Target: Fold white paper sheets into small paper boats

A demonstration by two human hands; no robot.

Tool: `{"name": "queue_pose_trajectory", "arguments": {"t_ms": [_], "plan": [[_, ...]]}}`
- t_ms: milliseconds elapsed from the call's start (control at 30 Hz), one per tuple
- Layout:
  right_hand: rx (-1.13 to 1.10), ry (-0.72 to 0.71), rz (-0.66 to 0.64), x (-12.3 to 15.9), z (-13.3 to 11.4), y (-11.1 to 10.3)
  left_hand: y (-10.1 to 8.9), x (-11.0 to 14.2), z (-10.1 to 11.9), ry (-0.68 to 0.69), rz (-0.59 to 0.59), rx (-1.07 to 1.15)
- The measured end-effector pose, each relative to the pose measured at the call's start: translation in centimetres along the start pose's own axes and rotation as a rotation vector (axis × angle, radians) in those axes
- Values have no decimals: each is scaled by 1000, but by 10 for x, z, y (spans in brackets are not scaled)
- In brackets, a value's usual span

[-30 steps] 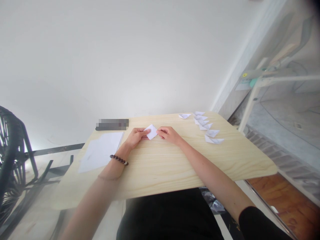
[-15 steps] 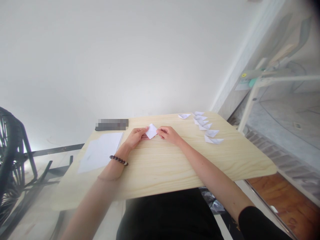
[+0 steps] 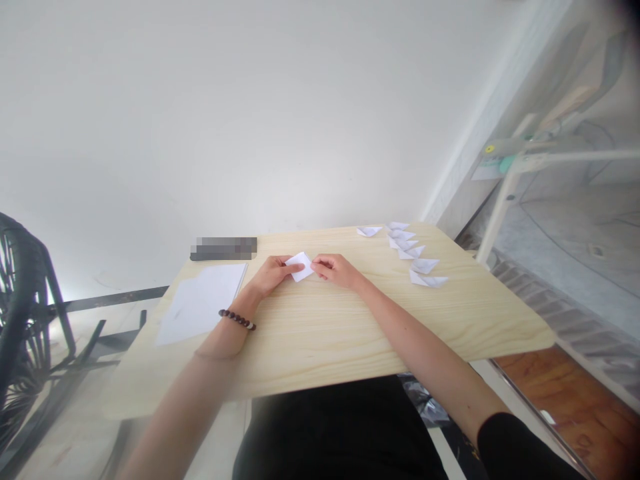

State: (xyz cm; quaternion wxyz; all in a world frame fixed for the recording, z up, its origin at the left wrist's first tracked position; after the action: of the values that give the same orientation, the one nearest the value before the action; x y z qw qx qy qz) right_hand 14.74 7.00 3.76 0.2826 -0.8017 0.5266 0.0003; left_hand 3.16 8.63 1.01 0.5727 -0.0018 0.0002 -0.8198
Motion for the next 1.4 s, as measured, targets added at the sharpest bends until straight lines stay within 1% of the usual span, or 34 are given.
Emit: {"name": "queue_pose_trajectory", "arguments": {"t_ms": [67, 133, 267, 333, 400, 533, 733, 867, 1033, 1167, 1267, 1400], "plan": [[-2, 1, -23, 0, 0, 2, 1, 1, 1, 3, -21, -14], [-14, 6, -29, 0, 1, 2, 0, 1, 1, 7, -14, -31], [-2, 26, 10, -1, 4, -1, -7, -2, -2, 33, 85, -64], [23, 27, 14, -1, 4, -2, -10, -3, -3, 40, 116, -74], [44, 19, 1, 0, 3, 0, -10, -4, -5, 34, 111, -84], [65, -2, -19, 0, 1, 2, -6, -3, -4, 25, 58, -81], [54, 16, 33, -1, 2, -2, -7, -1, 2, 43, 129, -27], [61, 5, 62, -1, 0, -3, -1, 2, 6, 46, 101, -47], [91, -15, 21, 0, -2, 0, -2, 1, 6, 40, 104, -109], [90, -21, -9, 0, -2, 3, 0, 0, 5, 44, 77, -83], [85, -10, 1, -1, 0, 2, -2, 1, 5, 43, 107, -34], [89, -17, -7, -1, -1, 4, -3, 1, 6, 35, 146, 87]]}}
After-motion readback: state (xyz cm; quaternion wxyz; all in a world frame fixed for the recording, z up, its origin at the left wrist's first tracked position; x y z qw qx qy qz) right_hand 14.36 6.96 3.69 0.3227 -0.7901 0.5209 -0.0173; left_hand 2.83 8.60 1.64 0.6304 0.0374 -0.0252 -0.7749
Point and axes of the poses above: each hand's wrist, its own x-axis away from the middle knuckle, its own y-axis out of the palm, z = x × y, the point moved 9 cm from there along -x, towards the middle knuckle, and after that the axes turned 4 degrees about z, right-handed, at the moved point
